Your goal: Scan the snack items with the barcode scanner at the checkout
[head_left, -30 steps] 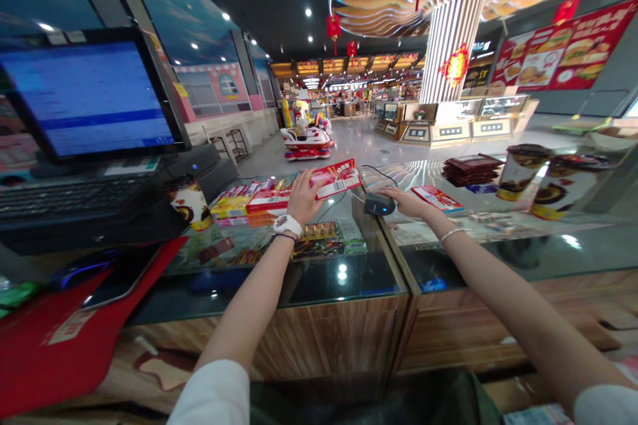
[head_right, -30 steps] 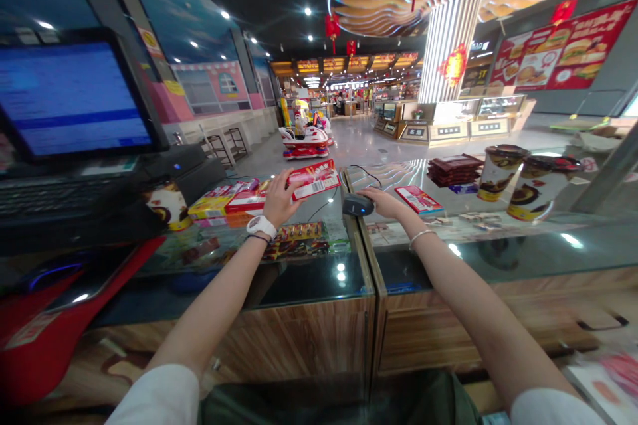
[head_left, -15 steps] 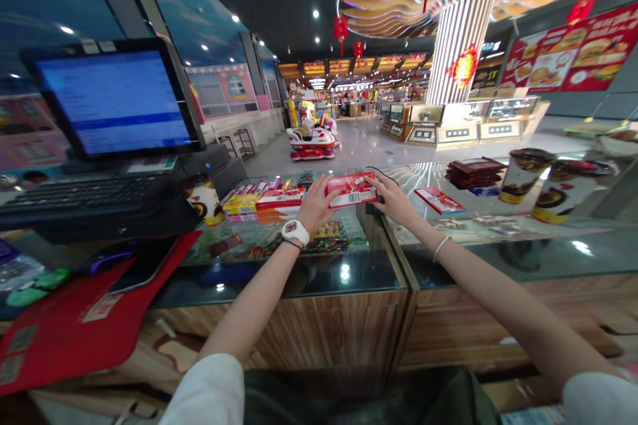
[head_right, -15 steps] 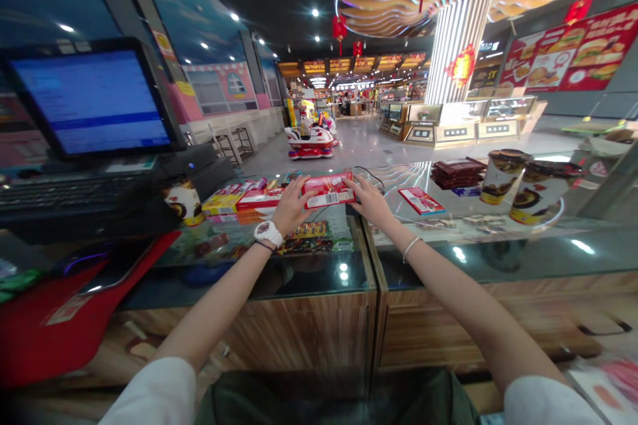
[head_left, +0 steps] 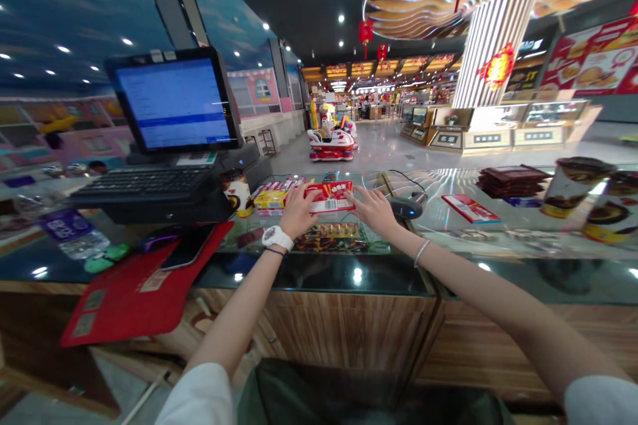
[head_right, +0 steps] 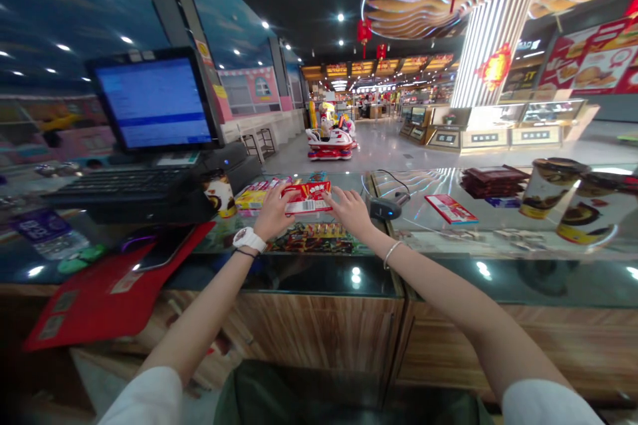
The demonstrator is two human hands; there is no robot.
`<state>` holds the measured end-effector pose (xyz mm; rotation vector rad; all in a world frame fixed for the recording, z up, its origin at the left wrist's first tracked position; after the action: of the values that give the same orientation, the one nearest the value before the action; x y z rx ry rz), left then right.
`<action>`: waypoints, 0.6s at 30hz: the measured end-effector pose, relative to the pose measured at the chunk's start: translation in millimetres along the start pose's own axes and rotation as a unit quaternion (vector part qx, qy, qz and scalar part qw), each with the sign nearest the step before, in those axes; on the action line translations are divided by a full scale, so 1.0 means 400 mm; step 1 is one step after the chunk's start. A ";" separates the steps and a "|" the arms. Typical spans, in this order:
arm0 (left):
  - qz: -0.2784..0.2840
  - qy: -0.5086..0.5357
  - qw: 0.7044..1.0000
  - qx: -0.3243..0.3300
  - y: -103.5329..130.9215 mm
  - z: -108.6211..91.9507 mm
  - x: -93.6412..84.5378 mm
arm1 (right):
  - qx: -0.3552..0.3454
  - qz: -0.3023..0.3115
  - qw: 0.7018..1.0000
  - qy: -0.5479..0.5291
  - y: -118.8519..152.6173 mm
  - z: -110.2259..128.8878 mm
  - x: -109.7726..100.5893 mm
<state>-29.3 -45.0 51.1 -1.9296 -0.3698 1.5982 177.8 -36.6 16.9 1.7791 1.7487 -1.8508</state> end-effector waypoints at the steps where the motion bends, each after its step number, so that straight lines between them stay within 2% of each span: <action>1: -0.008 -0.004 1.000 -0.012 -0.001 0.013 -0.002 | -0.002 0.004 1.000 -0.004 -0.018 0.013 0.007; 6: -0.040 -0.025 0.996 -0.071 -0.026 0.070 0.002 | -0.019 0.000 0.999 -0.031 -0.098 0.059 0.050; 10: -0.032 -0.039 0.995 -0.088 -0.050 0.103 0.022 | -0.011 -0.019 0.999 -0.031 -0.134 0.067 0.091; 14: -0.008 -0.050 0.995 -0.090 -0.057 0.133 0.046 | -0.010 -0.032 0.999 -0.035 -0.146 0.068 0.121; 18: 0.043 -0.045 0.994 -0.090 -0.051 0.157 0.067 | 0.000 -0.032 0.998 -0.055 -0.144 0.069 0.133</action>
<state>-79.8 2.8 36.1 -2.0361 -0.4902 1.7642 103.1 -1.4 9.0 1.6060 1.7865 -1.9321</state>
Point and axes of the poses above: each hand's wrist, its own y-axis away from the middle knuckle, its own x-axis out of the palm, z = x × y, the point moved 5 cm from there along -y, towards the middle knuckle, and after that the axes turned 14 degrees about -x, right-handed, at the moved point
